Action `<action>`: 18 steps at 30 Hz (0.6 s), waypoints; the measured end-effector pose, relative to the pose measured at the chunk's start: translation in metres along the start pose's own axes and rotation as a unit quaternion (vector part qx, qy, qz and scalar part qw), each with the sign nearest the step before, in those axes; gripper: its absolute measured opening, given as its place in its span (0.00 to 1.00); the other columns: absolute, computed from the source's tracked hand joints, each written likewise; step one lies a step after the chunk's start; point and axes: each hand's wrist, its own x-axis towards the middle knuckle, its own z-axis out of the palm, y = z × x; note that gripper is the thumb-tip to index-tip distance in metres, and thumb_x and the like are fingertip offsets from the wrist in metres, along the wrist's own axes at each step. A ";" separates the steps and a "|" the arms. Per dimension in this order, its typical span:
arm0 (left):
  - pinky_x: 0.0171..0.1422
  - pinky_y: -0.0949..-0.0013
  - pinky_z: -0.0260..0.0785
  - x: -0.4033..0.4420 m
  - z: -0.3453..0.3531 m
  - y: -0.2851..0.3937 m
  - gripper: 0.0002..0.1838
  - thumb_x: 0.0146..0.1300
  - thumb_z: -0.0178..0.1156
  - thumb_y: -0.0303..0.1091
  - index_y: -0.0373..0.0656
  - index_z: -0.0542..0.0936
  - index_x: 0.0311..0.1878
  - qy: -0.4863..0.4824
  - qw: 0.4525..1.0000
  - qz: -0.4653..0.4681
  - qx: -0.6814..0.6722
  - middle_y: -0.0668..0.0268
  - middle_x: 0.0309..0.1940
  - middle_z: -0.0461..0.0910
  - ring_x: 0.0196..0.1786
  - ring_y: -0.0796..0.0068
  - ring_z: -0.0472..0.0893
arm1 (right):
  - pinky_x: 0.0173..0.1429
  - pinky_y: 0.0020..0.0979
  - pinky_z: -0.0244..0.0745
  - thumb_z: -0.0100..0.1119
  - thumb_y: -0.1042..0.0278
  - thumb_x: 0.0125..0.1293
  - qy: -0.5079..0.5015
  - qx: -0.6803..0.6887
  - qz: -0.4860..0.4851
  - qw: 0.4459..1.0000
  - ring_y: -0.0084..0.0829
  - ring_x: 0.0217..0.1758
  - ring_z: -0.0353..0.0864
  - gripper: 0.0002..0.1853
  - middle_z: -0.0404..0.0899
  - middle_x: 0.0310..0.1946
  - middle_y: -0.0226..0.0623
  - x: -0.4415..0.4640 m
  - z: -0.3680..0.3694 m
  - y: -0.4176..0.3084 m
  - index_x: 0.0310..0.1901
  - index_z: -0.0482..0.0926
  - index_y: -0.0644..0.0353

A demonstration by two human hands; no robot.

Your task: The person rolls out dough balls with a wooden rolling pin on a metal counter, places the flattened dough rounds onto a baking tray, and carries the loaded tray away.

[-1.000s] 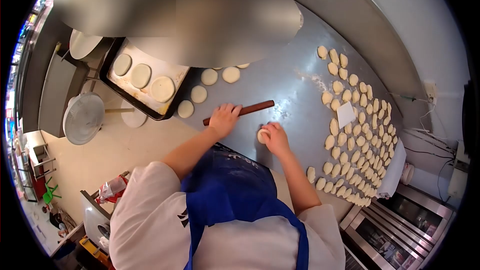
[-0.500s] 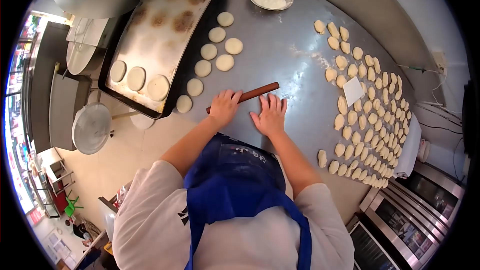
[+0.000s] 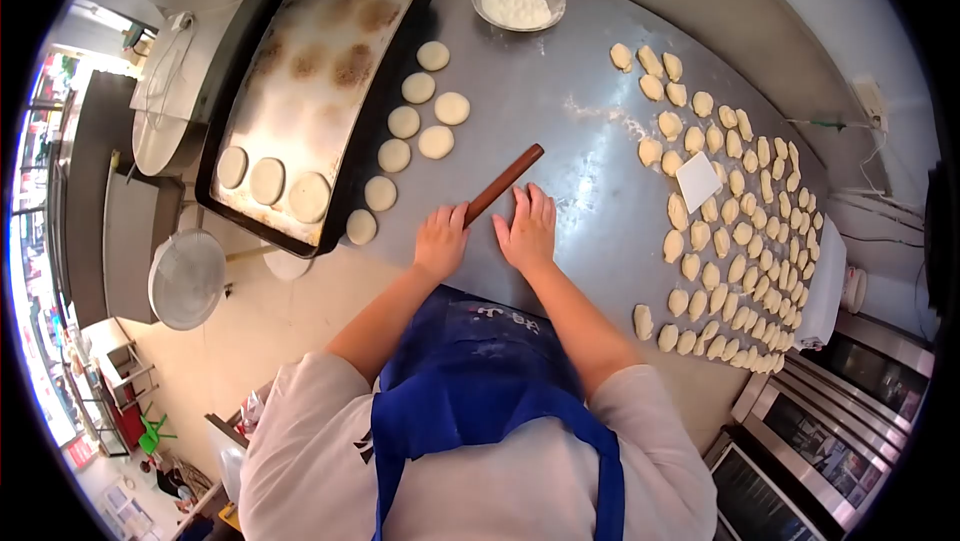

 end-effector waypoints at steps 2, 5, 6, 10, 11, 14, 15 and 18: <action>0.58 0.55 0.73 0.007 0.003 0.005 0.29 0.65 0.67 0.35 0.47 0.74 0.69 -0.011 1.000 -0.013 0.000 0.62 0.54 0.78 0.56 0.57 0.80 | 0.80 0.64 0.50 0.70 0.51 0.63 0.044 0.057 -0.024 0.997 0.53 0.78 0.58 0.37 0.62 0.74 0.50 -0.002 -0.003 0.000 0.70 0.70 0.59; 0.59 0.55 0.72 0.018 0.005 0.010 0.29 0.64 0.67 0.35 0.48 0.75 0.69 -0.063 0.995 0.071 0.036 0.63 0.54 0.78 0.55 0.59 0.80 | 0.81 0.63 0.48 0.70 0.51 0.62 0.044 0.002 -0.057 0.997 0.52 0.78 0.59 0.33 0.65 0.73 0.47 -0.008 -0.009 0.017 0.66 0.75 0.57; 0.62 0.54 0.71 0.019 0.000 0.012 0.28 0.66 0.65 0.37 0.48 0.74 0.69 -0.069 0.989 0.120 0.046 0.62 0.56 0.77 0.59 0.59 0.79 | 0.78 0.59 0.53 0.70 0.52 0.61 0.083 -0.057 -0.072 0.992 0.48 0.73 0.64 0.26 0.73 0.66 0.42 -0.015 -0.027 0.022 0.57 0.80 0.54; 0.75 0.49 0.62 0.000 -0.008 0.031 0.30 0.70 0.60 0.45 0.45 0.72 0.72 -0.070 0.968 0.225 0.082 0.58 0.69 0.73 0.72 0.59 0.72 | 0.69 0.54 0.59 0.70 0.51 0.61 0.012 -0.048 0.055 0.997 0.43 0.61 0.71 0.20 0.77 0.54 0.36 -0.077 -0.053 0.051 0.49 0.82 0.52; 0.79 0.48 0.58 0.003 -0.006 0.034 0.31 0.70 0.60 0.48 0.44 0.72 0.73 -0.055 0.966 0.235 0.097 0.57 0.73 0.71 0.76 0.59 0.69 | 0.67 0.53 0.60 0.70 0.50 0.61 -0.012 -0.055 0.065 0.996 0.42 0.58 0.72 0.19 0.78 0.52 0.35 -0.077 -0.052 0.052 0.48 0.81 0.52; 0.84 0.43 0.48 0.045 -0.003 0.035 0.41 0.69 0.60 0.57 0.40 0.67 0.77 -0.117 0.980 0.144 0.072 0.56 0.80 0.62 0.83 0.58 0.59 | 0.64 0.51 0.63 0.69 0.50 0.61 -0.046 -0.072 0.096 0.992 0.42 0.54 0.74 0.20 0.78 0.49 0.36 -0.028 -0.052 0.053 0.49 0.81 0.53; 0.84 0.41 0.47 0.060 0.000 0.036 0.43 0.67 0.61 0.58 0.38 0.66 0.77 -0.089 0.984 0.134 0.072 0.55 0.81 0.62 0.83 0.57 0.58 | 0.63 0.51 0.63 0.69 0.49 0.61 -0.048 -0.079 0.100 0.991 0.42 0.53 0.74 0.21 0.78 0.48 0.36 -0.003 -0.052 0.060 0.50 0.80 0.53; 0.84 0.40 0.47 0.081 0.002 0.031 0.48 0.64 0.65 0.58 0.35 0.64 0.78 -0.013 0.985 0.142 0.101 0.53 0.81 0.60 0.83 0.54 0.58 | 0.68 0.52 0.64 0.68 0.50 0.62 0.036 -0.063 0.052 0.996 0.44 0.57 0.75 0.26 0.78 0.53 0.41 0.019 -0.054 0.067 0.56 0.79 0.58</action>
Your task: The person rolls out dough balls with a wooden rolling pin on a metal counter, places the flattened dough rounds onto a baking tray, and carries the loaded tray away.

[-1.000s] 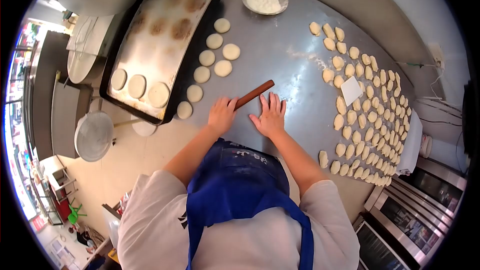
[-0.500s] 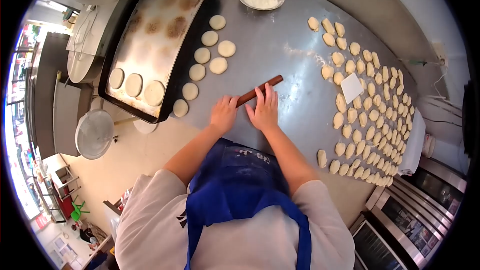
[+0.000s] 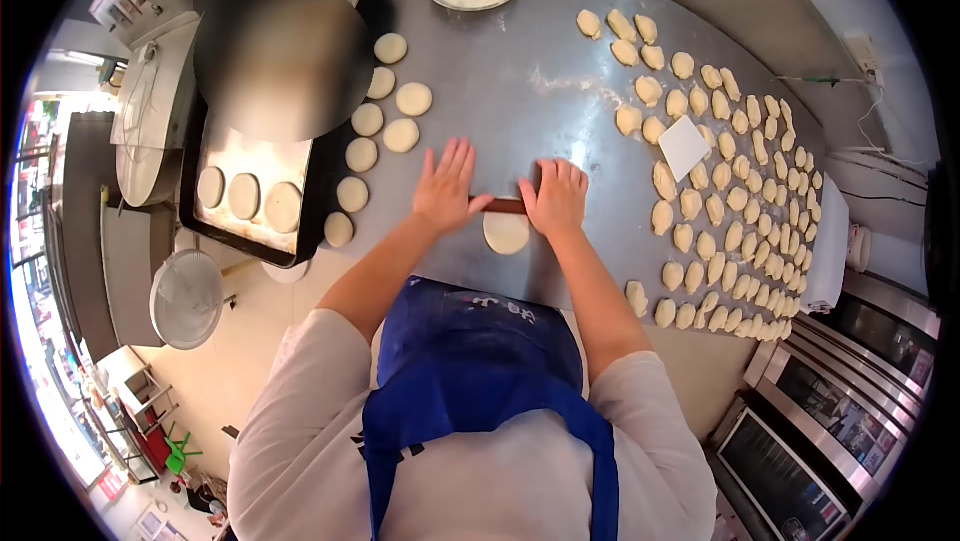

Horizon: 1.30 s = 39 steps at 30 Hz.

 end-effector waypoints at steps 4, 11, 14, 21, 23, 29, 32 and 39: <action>0.84 0.44 0.49 -0.098 -0.010 0.005 0.47 0.66 0.63 0.59 0.34 0.64 0.78 -0.082 0.976 0.146 -0.138 0.53 0.81 0.60 0.82 0.54 0.60 | 0.79 0.56 0.57 0.67 0.52 0.64 -0.119 0.045 -0.055 0.990 0.46 0.75 0.69 0.39 0.71 0.72 0.48 -0.117 -0.022 -0.005 0.72 0.69 0.66; 0.82 0.47 0.57 -0.012 0.002 0.000 0.35 0.67 0.63 0.48 0.38 0.72 0.72 0.011 0.999 0.030 -0.040 0.51 0.73 0.71 0.78 0.51 0.66 | 0.78 0.57 0.57 0.61 0.54 0.69 -0.049 -0.059 -0.013 0.997 0.47 0.79 0.63 0.34 0.65 0.76 0.50 -0.020 -0.005 -0.007 0.73 0.68 0.62; 0.78 0.48 0.63 0.028 -0.005 0.020 0.32 0.66 0.63 0.43 0.40 0.72 0.71 0.008 1.000 0.019 0.015 0.52 0.67 0.76 0.75 0.52 0.70 | 0.79 0.58 0.54 0.63 0.52 0.67 0.013 -0.053 0.011 0.998 0.47 0.80 0.62 0.36 0.63 0.76 0.51 0.002 0.009 0.000 0.73 0.68 0.61; 0.62 0.52 0.75 0.003 0.001 0.052 0.19 0.57 0.72 0.46 0.47 0.85 0.49 -0.254 0.943 -0.041 -0.212 0.59 0.51 0.84 0.58 0.55 0.81 | 0.73 0.51 0.60 0.68 0.60 0.55 -0.046 0.013 -0.086 0.995 0.41 0.67 0.75 0.33 0.78 0.61 0.42 -0.169 -0.005 -0.007 0.65 0.76 0.56; 0.56 0.54 0.78 0.001 -0.001 0.059 0.17 0.57 0.73 0.48 0.46 0.86 0.41 -0.219 0.949 -0.026 -0.227 0.59 0.46 0.87 0.51 0.55 0.84 | 0.69 0.48 0.62 0.67 0.62 0.52 -0.038 0.048 -0.051 0.997 0.40 0.61 0.76 0.27 0.79 0.53 0.38 -0.163 -0.005 -0.003 0.57 0.79 0.54; 0.52 0.56 0.79 -0.032 -0.020 0.052 0.32 0.57 0.71 0.49 0.42 0.79 0.62 -0.088 0.827 -0.242 -0.500 0.56 0.38 0.88 0.44 0.52 0.87 | 0.65 0.45 0.63 0.64 0.66 0.48 -0.042 0.100 -0.008 0.994 0.41 0.52 0.77 0.14 0.80 0.41 0.33 -0.163 -0.016 -0.008 0.40 0.82 0.51; 0.54 0.56 0.79 -0.050 0.002 0.011 0.41 0.60 0.71 0.49 0.38 0.70 0.71 -0.174 0.876 -0.210 -0.399 0.54 0.45 0.87 0.48 0.53 0.87 | 0.64 0.45 0.63 0.65 0.66 0.48 -0.061 0.112 -0.031 0.991 0.41 0.50 0.77 0.13 0.80 0.40 0.33 -0.140 -0.019 -0.010 0.38 0.82 0.51; 0.79 0.47 0.58 -0.042 -0.010 0.012 0.41 0.67 0.65 0.52 0.36 0.66 0.76 -0.004 0.998 -0.002 -0.060 0.53 0.73 0.71 0.76 0.56 0.68 | 0.68 0.48 0.62 0.64 0.67 0.52 -0.010 0.058 0.005 0.998 0.43 0.56 0.77 0.17 0.82 0.48 0.37 -0.077 -0.007 -0.029 0.46 0.81 0.55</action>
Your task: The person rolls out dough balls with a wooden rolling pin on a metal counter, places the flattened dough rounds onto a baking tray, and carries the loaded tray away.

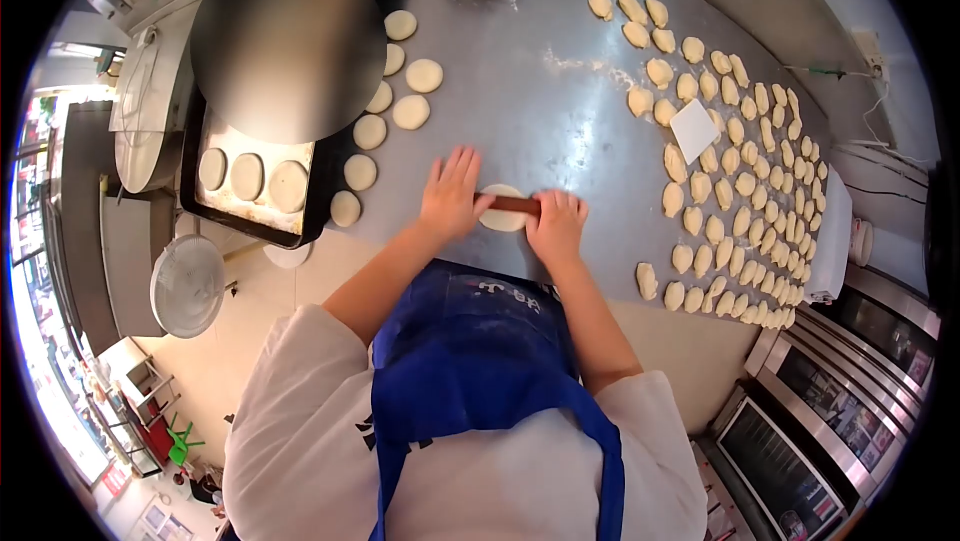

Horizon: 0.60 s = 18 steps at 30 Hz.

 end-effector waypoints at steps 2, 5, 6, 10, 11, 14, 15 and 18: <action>0.83 0.43 0.50 -0.039 0.001 -0.001 0.43 0.67 0.63 0.54 0.36 0.65 0.77 -0.060 0.996 0.051 0.033 0.53 0.78 0.65 0.82 0.57 0.60 | 0.72 0.50 0.60 0.64 0.67 0.53 0.010 0.002 -0.016 1.000 0.44 0.61 0.76 0.24 0.81 0.56 0.39 -0.043 0.007 0.006 0.54 0.80 0.56; 0.84 0.41 0.48 -0.058 0.002 0.002 0.44 0.69 0.60 0.56 0.35 0.63 0.78 -0.110 0.993 0.047 0.010 0.54 0.81 0.60 0.84 0.58 0.55 | 0.78 0.55 0.56 0.65 0.58 0.61 -0.031 -0.036 -0.017 0.999 0.45 0.73 0.71 0.34 0.73 0.71 0.44 -0.063 0.003 0.001 0.69 0.73 0.60; 0.85 0.42 0.47 -0.048 0.002 0.002 0.44 0.70 0.60 0.56 0.35 0.63 0.79 -0.109 0.993 0.040 0.021 0.54 0.81 0.59 0.85 0.58 0.55 | 0.78 0.56 0.57 0.66 0.55 0.63 -0.032 -0.039 -0.015 0.999 0.44 0.74 0.70 0.35 0.72 0.72 0.44 -0.053 0.001 -0.001 0.71 0.72 0.60; 0.86 0.43 0.45 0.057 0.010 -0.018 0.41 0.73 0.56 0.54 0.35 0.61 0.79 -0.024 0.997 0.015 0.067 0.53 0.82 0.59 0.85 0.58 0.54 | 0.79 0.60 0.54 0.63 0.46 0.66 0.000 -0.131 0.010 0.991 0.48 0.78 0.65 0.38 0.70 0.73 0.49 0.052 0.013 0.015 0.72 0.70 0.62; 0.86 0.44 0.45 0.059 0.010 -0.019 0.41 0.73 0.55 0.55 0.35 0.60 0.80 -0.013 0.997 0.014 0.070 0.54 0.81 0.60 0.85 0.58 0.54 | 0.79 0.61 0.54 0.63 0.45 0.66 0.021 -0.145 0.017 0.989 0.48 0.78 0.65 0.39 0.70 0.73 0.49 0.065 0.016 0.019 0.72 0.70 0.62; 0.86 0.46 0.46 0.049 0.003 -0.011 0.42 0.73 0.56 0.54 0.36 0.60 0.80 -0.059 0.994 0.036 0.079 0.55 0.81 0.61 0.85 0.58 0.55 | 0.80 0.64 0.49 0.61 0.47 0.68 -0.016 -0.125 0.018 0.992 0.50 0.80 0.62 0.39 0.67 0.76 0.50 0.034 0.004 0.012 0.74 0.68 0.63; 0.85 0.47 0.47 0.017 -0.005 -0.001 0.43 0.71 0.59 0.54 0.37 0.61 0.80 -0.127 0.987 0.054 0.084 0.56 0.81 0.62 0.85 0.58 0.56 | 0.81 0.63 0.47 0.60 0.48 0.69 -0.049 -0.105 0.002 0.993 0.50 0.82 0.61 0.38 0.65 0.78 0.49 0.000 0.008 0.014 0.75 0.67 0.63; 0.84 0.49 0.52 -0.078 -0.001 -0.006 0.45 0.62 0.69 0.51 0.39 0.66 0.78 -0.100 0.977 0.191 -0.008 0.57 0.80 0.63 0.84 0.59 0.59 | 0.81 0.59 0.47 0.67 0.50 0.62 -0.083 -0.048 -0.066 0.993 0.42 0.81 0.63 0.41 0.68 0.77 0.42 -0.100 0.007 0.015 0.75 0.68 0.58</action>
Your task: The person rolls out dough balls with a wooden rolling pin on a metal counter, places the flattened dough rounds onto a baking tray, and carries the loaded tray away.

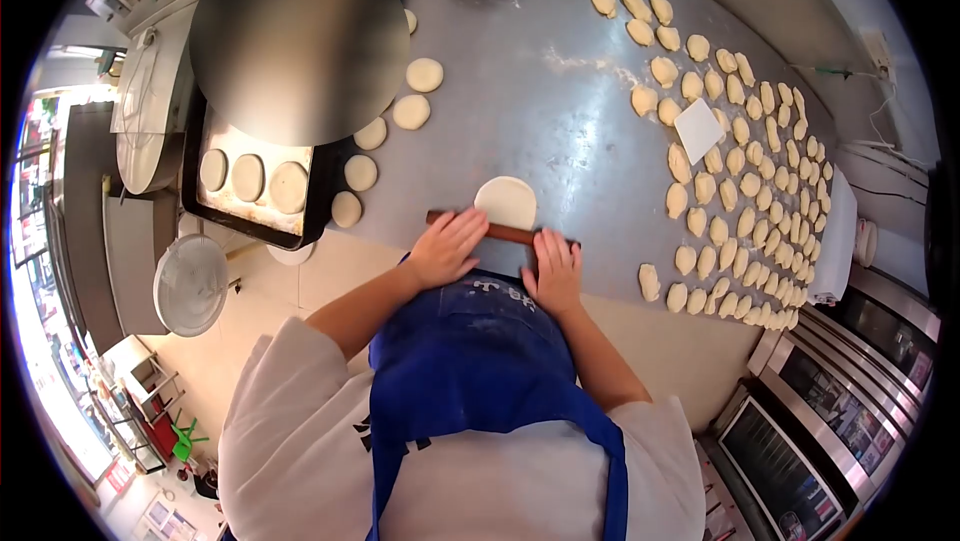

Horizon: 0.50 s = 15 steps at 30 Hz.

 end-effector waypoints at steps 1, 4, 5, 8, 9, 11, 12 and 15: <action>0.84 0.49 0.53 0.000 0.005 -0.003 0.43 0.63 0.68 0.50 0.40 0.67 0.77 -0.011 1.000 -0.010 -0.013 0.57 0.79 0.64 0.84 0.59 0.59 | 0.81 0.59 0.49 0.67 0.50 0.63 0.005 0.002 0.005 1.000 0.42 0.80 0.64 0.40 0.68 0.76 0.43 -0.001 0.004 0.002 0.74 0.69 0.58; 0.83 0.48 0.54 0.046 0.004 -0.025 0.37 0.65 0.65 0.47 0.40 0.70 0.75 0.020 0.996 -0.081 -0.030 0.57 0.78 0.67 0.83 0.59 0.60 | 0.80 0.60 0.50 0.64 0.52 0.65 0.035 -0.040 0.036 0.998 0.43 0.79 0.64 0.36 0.69 0.75 0.44 0.056 -0.006 0.009 0.72 0.71 0.58; 0.83 0.48 0.55 0.074 -0.002 -0.037 0.36 0.66 0.64 0.46 0.40 0.71 0.74 0.044 0.992 -0.113 -0.026 0.57 0.77 0.67 0.82 0.59 0.61 | 0.80 0.61 0.50 0.63 0.52 0.65 0.053 -0.059 0.046 0.996 0.44 0.79 0.64 0.35 0.69 0.75 0.44 0.092 -0.011 0.014 0.72 0.72 0.58; 0.80 0.49 0.60 0.134 -0.014 -0.042 0.31 0.68 0.62 0.42 0.42 0.72 0.72 0.150 0.971 -0.166 0.080 0.56 0.75 0.70 0.80 0.59 0.65 | 0.80 0.63 0.50 0.61 0.53 0.67 0.115 -0.090 0.074 0.986 0.44 0.79 0.65 0.33 0.71 0.73 0.45 0.155 -0.018 0.033 0.71 0.72 0.59; 0.79 0.50 0.62 0.136 -0.004 -0.037 0.29 0.68 0.63 0.43 0.43 0.74 0.70 0.130 0.980 -0.130 0.074 0.56 0.73 0.72 0.77 0.58 0.68 | 0.80 0.63 0.50 0.61 0.53 0.67 0.100 -0.094 0.065 0.988 0.44 0.79 0.65 0.34 0.71 0.73 0.45 0.151 -0.017 0.030 0.71 0.72 0.59; 0.76 0.53 0.67 0.134 0.030 -0.026 0.26 0.67 0.64 0.43 0.44 0.77 0.65 0.090 0.993 -0.056 0.057 0.55 0.69 0.76 0.73 0.57 0.73 | 0.79 0.63 0.50 0.62 0.53 0.66 0.067 -0.109 0.047 0.991 0.44 0.79 0.65 0.34 0.70 0.73 0.45 0.118 -0.015 0.023 0.71 0.72 0.59; 0.76 0.50 0.67 0.135 0.018 -0.023 0.24 0.66 0.64 0.42 0.46 0.79 0.63 0.029 0.992 -0.116 -0.030 0.57 0.66 0.77 0.72 0.57 0.74 | 0.79 0.62 0.51 0.63 0.53 0.66 0.064 -0.067 0.045 0.995 0.44 0.79 0.65 0.34 0.70 0.73 0.45 0.092 -0.011 0.018 0.71 0.71 0.59; 0.69 0.50 0.72 0.129 -0.018 -0.019 0.17 0.61 0.68 0.43 0.50 0.83 0.51 -0.108 0.955 -0.233 -0.150 0.61 0.55 0.82 0.63 0.58 0.80 | 0.75 0.56 0.55 0.66 0.57 0.61 0.088 -0.010 0.008 0.996 0.41 0.68 0.72 0.34 0.77 0.63 0.40 0.002 0.013 0.009 0.69 0.74 0.56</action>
